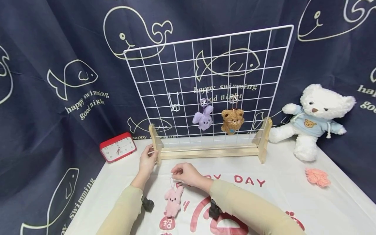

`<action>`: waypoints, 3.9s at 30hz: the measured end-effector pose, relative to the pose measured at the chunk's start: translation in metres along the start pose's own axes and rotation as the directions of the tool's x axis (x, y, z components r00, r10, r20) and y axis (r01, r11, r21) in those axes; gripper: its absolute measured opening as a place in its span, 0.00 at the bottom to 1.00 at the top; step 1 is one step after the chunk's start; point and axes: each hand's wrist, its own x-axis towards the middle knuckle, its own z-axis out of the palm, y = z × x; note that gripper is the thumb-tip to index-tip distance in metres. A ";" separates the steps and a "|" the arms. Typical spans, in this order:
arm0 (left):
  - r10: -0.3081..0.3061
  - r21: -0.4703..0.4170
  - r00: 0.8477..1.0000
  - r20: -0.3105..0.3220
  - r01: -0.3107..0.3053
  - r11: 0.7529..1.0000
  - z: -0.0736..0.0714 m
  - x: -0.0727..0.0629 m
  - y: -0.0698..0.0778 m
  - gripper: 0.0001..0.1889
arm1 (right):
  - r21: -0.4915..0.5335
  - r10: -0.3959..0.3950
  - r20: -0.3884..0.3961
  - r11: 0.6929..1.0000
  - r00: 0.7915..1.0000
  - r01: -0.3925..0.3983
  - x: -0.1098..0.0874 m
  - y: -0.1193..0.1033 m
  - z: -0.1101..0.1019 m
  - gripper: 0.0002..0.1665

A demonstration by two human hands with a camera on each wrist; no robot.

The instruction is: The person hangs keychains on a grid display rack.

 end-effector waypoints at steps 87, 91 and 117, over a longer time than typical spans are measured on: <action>0.000 0.012 1.000 0.016 -0.001 1.000 0.000 -0.001 0.003 0.20 | 0.124 -0.096 0.075 0.988 0.993 0.087 0.006 -0.024 -0.019 0.07; -0.003 0.017 1.000 0.020 0.003 1.000 0.001 -0.001 0.003 0.20 | 0.144 -0.115 0.039 0.984 0.993 0.108 0.007 -0.026 -0.023 0.08; -0.013 0.019 1.000 0.016 0.013 1.000 -0.002 -0.001 0.004 0.20 | 0.145 -0.234 -0.029 0.961 0.972 0.235 0.015 -0.057 -0.064 0.06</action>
